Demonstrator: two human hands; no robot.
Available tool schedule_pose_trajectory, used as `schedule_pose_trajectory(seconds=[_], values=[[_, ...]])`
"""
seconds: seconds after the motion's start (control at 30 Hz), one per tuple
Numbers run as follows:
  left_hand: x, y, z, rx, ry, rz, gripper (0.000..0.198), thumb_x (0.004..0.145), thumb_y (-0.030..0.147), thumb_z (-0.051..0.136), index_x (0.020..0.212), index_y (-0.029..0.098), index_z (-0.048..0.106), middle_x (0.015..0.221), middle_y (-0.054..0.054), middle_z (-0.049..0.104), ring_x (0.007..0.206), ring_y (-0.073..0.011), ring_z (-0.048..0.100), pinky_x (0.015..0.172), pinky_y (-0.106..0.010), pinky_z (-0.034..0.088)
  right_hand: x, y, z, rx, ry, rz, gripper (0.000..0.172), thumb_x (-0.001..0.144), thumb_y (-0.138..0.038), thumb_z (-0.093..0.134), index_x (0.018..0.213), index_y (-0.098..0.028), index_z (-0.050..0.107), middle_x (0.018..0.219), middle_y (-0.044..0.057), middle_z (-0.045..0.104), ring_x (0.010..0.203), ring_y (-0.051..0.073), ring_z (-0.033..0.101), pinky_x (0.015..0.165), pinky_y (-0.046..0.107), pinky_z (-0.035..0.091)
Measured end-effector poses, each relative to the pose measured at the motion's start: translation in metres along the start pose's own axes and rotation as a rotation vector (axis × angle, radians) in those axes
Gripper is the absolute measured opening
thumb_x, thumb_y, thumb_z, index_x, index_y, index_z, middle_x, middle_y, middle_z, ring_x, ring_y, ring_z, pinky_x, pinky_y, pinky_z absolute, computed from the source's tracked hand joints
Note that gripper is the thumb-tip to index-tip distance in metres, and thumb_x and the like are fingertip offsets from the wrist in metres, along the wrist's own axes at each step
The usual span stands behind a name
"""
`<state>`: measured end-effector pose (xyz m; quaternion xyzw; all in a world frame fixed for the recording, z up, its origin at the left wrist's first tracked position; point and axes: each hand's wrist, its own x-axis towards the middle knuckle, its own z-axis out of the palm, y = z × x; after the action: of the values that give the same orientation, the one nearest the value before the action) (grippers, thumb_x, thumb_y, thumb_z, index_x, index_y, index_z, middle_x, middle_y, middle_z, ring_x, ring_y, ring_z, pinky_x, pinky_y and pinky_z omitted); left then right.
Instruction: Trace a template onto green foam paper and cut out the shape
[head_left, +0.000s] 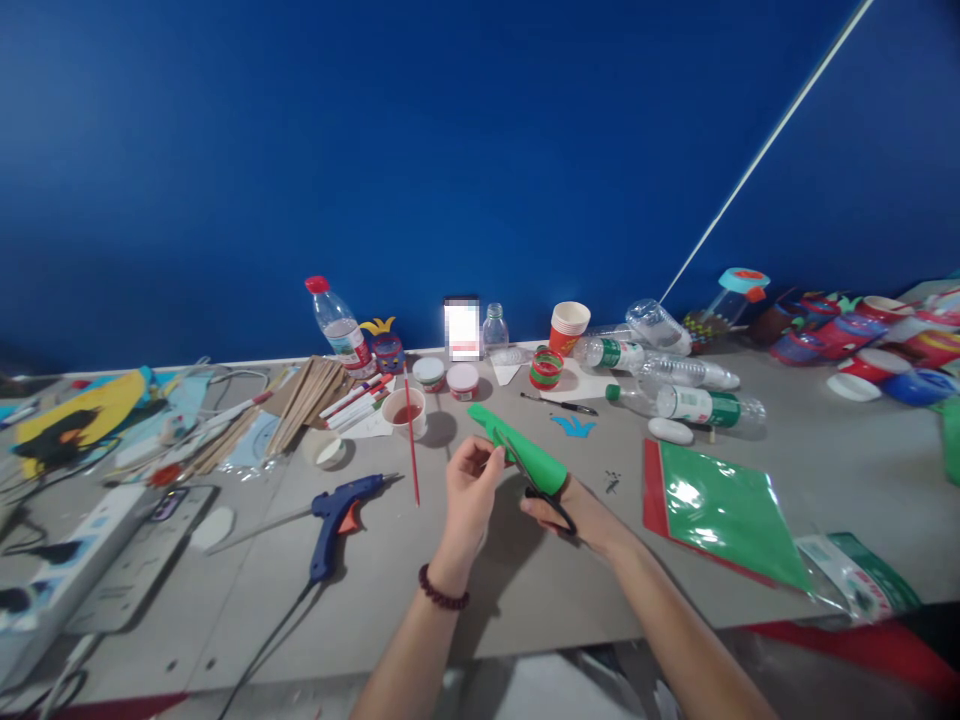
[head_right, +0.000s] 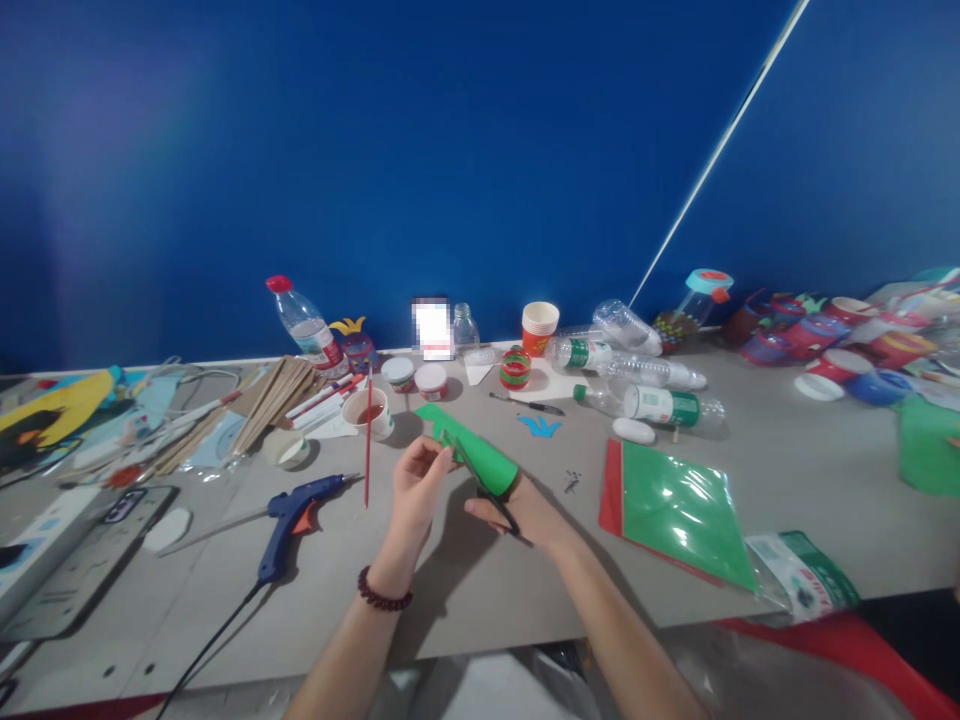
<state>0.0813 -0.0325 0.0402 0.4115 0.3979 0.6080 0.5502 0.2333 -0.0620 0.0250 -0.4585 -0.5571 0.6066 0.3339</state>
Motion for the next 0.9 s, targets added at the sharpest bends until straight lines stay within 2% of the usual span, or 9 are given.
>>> schedule_pose_trajectory(seconds=[0.2,0.47,0.9], values=[[-0.0005,0.0005,0.0002,-0.008,-0.004,0.005,0.033,0.071,0.04,0.075,0.063,0.017,0.053,0.062,0.003,0.052,0.063,-0.0107,0.052,0.066,-0.024,0.052,-0.0013,-0.0061,0.0014,-0.028,-0.004,-0.023,0.064,0.082,-0.043,0.065,0.137,-0.018,0.045,0.05,-0.009,0.041,0.044,0.009,0.034,0.04,0.02,0.026],[-0.0006,-0.0015,-0.0003,-0.006,-0.009,0.002,0.031,0.073,0.038,0.074,0.064,0.017,0.053,0.064,0.003,0.052,0.064,-0.0108,0.053,0.068,-0.024,0.052,-0.0012,-0.0049,0.0015,0.011,-0.015,-0.054,0.064,0.082,-0.045,0.066,0.136,-0.016,0.046,0.05,-0.009,0.042,0.044,0.009,0.034,0.04,0.019,0.028],[-0.0032,0.0022,0.0027,-0.047,0.014,-0.024,0.031,0.071,0.039,0.075,0.064,0.017,0.054,0.064,0.003,0.054,0.065,-0.0107,0.055,0.071,-0.027,0.054,0.0004,-0.0046,0.0003,0.008,-0.029,-0.07,0.066,0.083,-0.041,0.066,0.141,-0.022,0.042,0.05,-0.01,0.041,0.043,0.009,0.034,0.039,0.018,0.029]])
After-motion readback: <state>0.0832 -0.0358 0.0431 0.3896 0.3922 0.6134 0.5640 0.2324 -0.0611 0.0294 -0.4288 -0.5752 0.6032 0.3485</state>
